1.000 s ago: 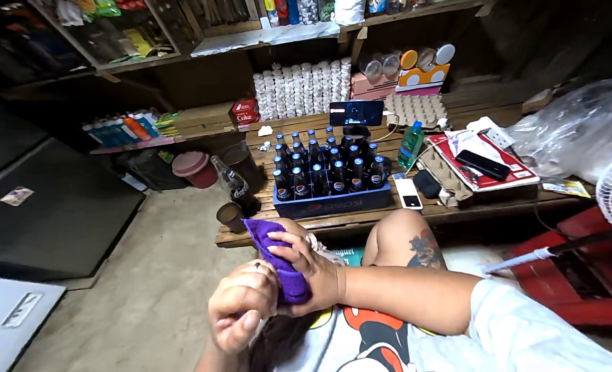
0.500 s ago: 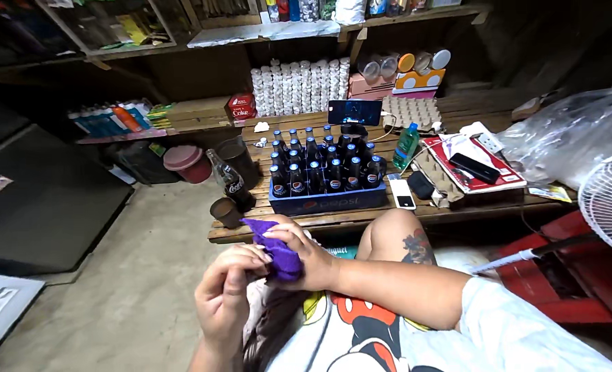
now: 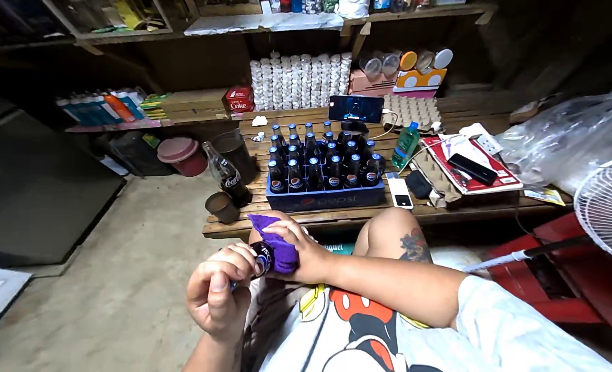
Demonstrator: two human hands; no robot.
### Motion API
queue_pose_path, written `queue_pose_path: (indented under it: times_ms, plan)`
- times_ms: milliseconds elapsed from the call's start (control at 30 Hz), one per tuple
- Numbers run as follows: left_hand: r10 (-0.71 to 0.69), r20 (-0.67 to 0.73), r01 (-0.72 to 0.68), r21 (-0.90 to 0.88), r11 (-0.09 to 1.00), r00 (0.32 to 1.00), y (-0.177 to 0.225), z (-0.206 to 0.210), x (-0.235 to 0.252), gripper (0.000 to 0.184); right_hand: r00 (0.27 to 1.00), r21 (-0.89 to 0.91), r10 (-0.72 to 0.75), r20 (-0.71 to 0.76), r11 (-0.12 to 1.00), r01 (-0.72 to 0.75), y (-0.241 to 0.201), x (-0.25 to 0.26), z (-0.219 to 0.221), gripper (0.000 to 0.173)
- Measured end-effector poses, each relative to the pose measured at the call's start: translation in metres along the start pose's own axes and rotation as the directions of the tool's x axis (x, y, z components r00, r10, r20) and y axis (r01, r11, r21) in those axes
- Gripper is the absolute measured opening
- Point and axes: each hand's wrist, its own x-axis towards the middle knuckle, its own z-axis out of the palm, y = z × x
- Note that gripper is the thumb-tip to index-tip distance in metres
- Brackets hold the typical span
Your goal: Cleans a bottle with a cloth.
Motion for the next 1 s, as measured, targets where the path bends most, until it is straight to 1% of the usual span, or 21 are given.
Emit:
queue_pose_path:
  times_ms: [200, 500, 767, 1000]
  plan:
    - [-0.012, 0.062, 0.014, -0.033, 0.999, 0.998, 0.002, 0.001, -0.001, 0.024, 1.000, 0.007, -0.011, 0.002, 1.000, 0.011, 0.006, 0.000, 0.001, 0.089]
    - [0.017, 0.071, -0.016, -0.016, 1.000, 0.997, 0.004, 0.001, -0.005, 0.026, 0.998, 0.038, -0.052, -0.024, 0.998, 0.052, 0.013, 0.001, 0.005, 0.088]
    - [0.020, 0.107, -0.023, 0.028, 0.999, 0.994, 0.006, 0.001, -0.010, 0.029, 0.993, 0.076, -0.113, -0.020, 0.991, 0.114, 0.016, 0.001, 0.004, 0.080]
    - [0.026, 0.114, -0.029, 0.025, 0.999, 0.993, 0.007, 0.001, -0.010, 0.030, 0.995, 0.050, -0.096, -0.017, 0.994, 0.097, 0.013, 0.000, 0.003, 0.080]
